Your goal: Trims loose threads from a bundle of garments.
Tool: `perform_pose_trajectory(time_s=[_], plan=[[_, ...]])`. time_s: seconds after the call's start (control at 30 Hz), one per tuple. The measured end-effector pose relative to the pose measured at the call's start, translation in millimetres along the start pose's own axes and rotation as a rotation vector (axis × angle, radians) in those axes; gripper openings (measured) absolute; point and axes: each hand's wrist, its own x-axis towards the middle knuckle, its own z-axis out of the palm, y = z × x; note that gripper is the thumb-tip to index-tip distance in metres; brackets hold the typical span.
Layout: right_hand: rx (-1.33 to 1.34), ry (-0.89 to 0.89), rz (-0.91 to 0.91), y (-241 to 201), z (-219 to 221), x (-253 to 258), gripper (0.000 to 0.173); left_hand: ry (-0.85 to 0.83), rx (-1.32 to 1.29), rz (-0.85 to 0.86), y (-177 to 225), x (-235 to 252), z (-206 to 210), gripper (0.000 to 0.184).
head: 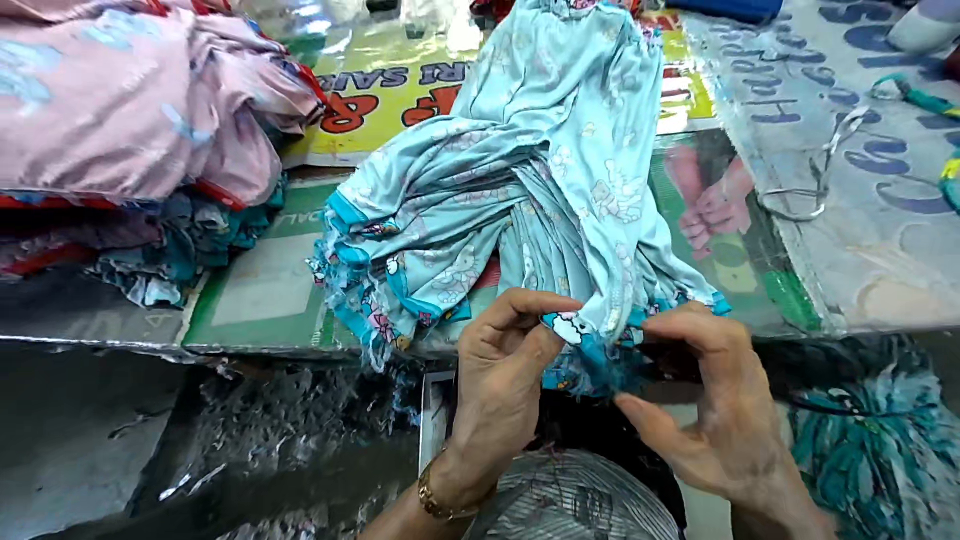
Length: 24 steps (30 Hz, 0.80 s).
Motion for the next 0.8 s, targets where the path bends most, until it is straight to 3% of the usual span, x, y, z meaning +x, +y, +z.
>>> perform_pose_trajectory(time_s=[0.27,0.8], plan=[[0.132,0.139,-0.040,-15,13,17,0.027,0.091,-0.318,-0.050,-1,-2,14,0.014],[0.113,0.230,-0.070,-8,17,27,0.021,0.082,-0.305,-0.056,-11,1,20,0.016]])
